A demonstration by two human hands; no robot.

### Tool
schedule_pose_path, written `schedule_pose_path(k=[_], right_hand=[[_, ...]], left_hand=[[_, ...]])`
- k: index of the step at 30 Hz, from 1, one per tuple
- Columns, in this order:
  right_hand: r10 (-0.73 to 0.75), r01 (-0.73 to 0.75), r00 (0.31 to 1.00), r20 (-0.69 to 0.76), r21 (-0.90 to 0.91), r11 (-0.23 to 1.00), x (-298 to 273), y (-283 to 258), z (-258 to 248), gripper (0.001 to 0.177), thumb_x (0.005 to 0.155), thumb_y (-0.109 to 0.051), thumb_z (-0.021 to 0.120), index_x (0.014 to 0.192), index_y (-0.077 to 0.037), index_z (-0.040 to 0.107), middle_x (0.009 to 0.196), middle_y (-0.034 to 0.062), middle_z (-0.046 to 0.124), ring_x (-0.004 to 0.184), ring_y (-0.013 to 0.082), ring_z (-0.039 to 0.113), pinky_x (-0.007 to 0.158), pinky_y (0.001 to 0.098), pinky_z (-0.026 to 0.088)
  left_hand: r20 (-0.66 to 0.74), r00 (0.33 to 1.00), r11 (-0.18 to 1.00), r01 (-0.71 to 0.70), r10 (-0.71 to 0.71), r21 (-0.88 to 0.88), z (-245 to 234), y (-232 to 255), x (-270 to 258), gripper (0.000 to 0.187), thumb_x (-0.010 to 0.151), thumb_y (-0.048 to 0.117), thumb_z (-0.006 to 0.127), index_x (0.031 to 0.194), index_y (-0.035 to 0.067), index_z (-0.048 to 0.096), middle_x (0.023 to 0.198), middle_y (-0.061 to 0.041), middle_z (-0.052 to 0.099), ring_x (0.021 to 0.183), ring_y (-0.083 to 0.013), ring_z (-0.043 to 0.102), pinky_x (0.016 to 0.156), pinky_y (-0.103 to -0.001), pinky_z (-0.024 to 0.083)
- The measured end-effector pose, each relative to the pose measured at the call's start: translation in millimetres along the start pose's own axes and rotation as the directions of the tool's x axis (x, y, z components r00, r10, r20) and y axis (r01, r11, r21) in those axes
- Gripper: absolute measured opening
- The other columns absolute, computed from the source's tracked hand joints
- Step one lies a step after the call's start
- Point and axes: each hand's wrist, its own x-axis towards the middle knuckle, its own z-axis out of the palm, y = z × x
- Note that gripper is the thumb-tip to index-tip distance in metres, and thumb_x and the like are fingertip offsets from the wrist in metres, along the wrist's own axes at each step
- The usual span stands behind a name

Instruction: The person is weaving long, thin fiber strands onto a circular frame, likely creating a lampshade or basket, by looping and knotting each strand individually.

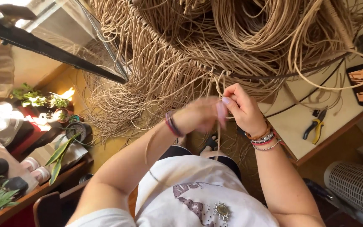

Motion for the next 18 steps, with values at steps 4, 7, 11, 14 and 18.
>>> schedule_pose_path(k=[4, 7, 11, 14, 18], right_hand=[[-0.008, 0.009, 1.000, -0.026, 0.034, 0.999, 2, -4, 0, 0.010, 0.108, -0.013, 0.050, 0.107, -0.005, 0.055, 0.057, 0.0003, 0.049, 0.058, 0.0078, 0.046, 0.057, 0.0229, 0.042], [0.015, -0.015, 1.000, 0.000, 0.039, 0.999, 0, 3, 0, 0.009, 0.107, -0.013, 0.048, 0.108, -0.006, 0.053, 0.057, -0.0003, 0.051, 0.057, 0.0072, 0.046, 0.055, 0.0223, 0.042], [0.014, -0.014, 1.000, -0.002, -0.002, 1.000, -4, -1, 7, 0.009, 0.107, -0.014, 0.051, 0.109, -0.005, 0.055, 0.056, 0.0007, 0.052, 0.057, 0.0098, 0.046, 0.054, 0.0255, 0.042], [0.002, -0.002, 1.000, -0.003, 0.012, 1.000, 2, 3, 3, 0.009, 0.107, -0.014, 0.051, 0.108, -0.006, 0.055, 0.057, 0.0000, 0.052, 0.057, 0.0089, 0.046, 0.055, 0.0241, 0.043], [0.027, -0.025, 0.999, -0.030, 0.068, 0.997, -2, 10, 12, 0.009, 0.108, -0.015, 0.051, 0.108, -0.007, 0.054, 0.058, -0.0012, 0.050, 0.060, 0.0074, 0.047, 0.057, 0.0225, 0.042]], left_hand=[[0.520, 0.716, 0.620, -0.684, 0.466, 0.385, -23, -52, 13, 0.022, 0.106, 0.024, 0.053, 0.093, 0.010, 0.064, 0.078, -0.003, 0.062, 0.066, -0.0174, 0.062, 0.068, -0.028, 0.046], [0.435, 0.837, 0.662, -0.122, -0.331, 0.740, -20, -59, 0, 0.035, 0.103, 0.045, 0.048, 0.083, 0.030, 0.072, 0.068, 0.018, 0.071, 0.068, -0.0075, 0.070, 0.077, -0.027, 0.054], [0.122, 0.976, 0.939, -0.206, 0.178, 0.277, -17, -36, 3, 0.017, 0.099, 0.020, 0.056, 0.112, 0.010, 0.060, 0.081, -0.004, 0.068, 0.056, -0.0122, 0.059, 0.053, -0.026, 0.051], [0.591, 0.762, 0.262, -0.647, 0.265, 0.716, -56, -139, 15, 0.010, 0.096, 0.021, 0.058, 0.101, 0.016, 0.064, 0.088, 0.003, 0.063, 0.074, -0.0135, 0.060, 0.064, -0.028, 0.053], [0.250, 0.968, 0.952, -0.077, 0.000, 0.297, -26, -14, -2, 0.024, 0.106, 0.023, 0.048, 0.121, 0.005, 0.055, 0.087, -0.005, 0.070, 0.055, -0.0109, 0.065, 0.046, -0.023, 0.055]])
